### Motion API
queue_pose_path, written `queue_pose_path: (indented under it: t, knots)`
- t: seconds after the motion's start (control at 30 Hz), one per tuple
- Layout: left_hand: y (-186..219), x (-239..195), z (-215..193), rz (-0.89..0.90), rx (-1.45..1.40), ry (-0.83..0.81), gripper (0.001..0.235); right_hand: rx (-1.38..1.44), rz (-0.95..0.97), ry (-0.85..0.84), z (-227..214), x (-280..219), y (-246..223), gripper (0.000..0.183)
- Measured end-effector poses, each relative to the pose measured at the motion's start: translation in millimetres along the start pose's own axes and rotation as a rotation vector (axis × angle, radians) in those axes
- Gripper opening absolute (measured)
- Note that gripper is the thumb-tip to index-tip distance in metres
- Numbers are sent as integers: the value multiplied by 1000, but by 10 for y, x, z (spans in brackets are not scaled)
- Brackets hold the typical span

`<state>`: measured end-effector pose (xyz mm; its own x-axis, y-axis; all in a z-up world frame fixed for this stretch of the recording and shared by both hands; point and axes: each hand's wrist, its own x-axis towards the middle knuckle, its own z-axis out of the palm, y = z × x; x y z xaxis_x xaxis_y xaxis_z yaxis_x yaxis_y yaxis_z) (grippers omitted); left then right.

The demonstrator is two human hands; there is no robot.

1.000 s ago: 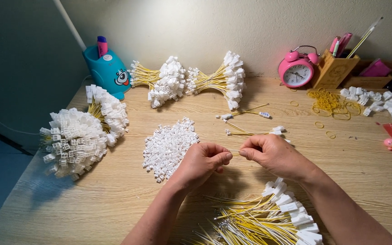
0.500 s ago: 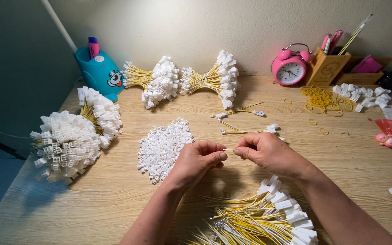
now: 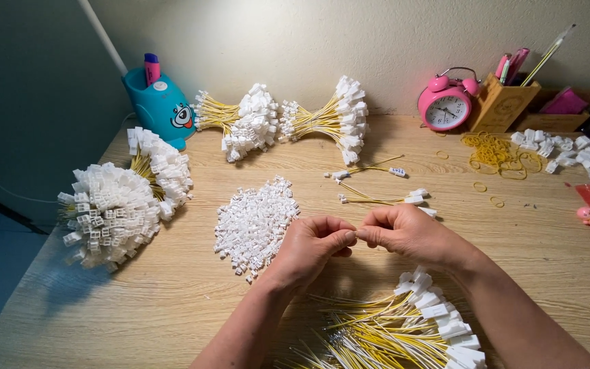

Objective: The person assembles small white plastic connectors onto the ends of yellow wires by hand. They repeatedly pick up a wire and a connector, fit the connector onto the wire end, and place the finished assembly on the table. The task is performed at a wooden desk under a desk lamp.

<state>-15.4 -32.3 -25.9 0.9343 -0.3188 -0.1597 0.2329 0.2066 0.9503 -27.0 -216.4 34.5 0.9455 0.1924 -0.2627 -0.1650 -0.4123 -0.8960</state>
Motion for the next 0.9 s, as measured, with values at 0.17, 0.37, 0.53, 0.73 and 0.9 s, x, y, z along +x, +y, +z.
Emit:
queue_pose_path:
  t: [0.17, 0.37, 0.53, 0.73, 0.9]
  knots:
    - [32, 11, -57, -14, 13, -24, 19, 125, 13, -24, 18, 12, 37, 11]
    - [784, -8, -509, 84, 583, 207, 32, 57, 5, 6, 59, 24, 48, 7]
    - [683, 256, -752, 247, 1332, 300, 13, 15, 28, 9, 61, 30, 45, 6]
    - [488, 266, -621, 467, 1651, 242, 9, 39, 35, 1, 44, 63, 94, 6]
    - [512, 113, -617, 495, 1606, 212, 5, 35, 35, -11, 60, 62, 78, 7]
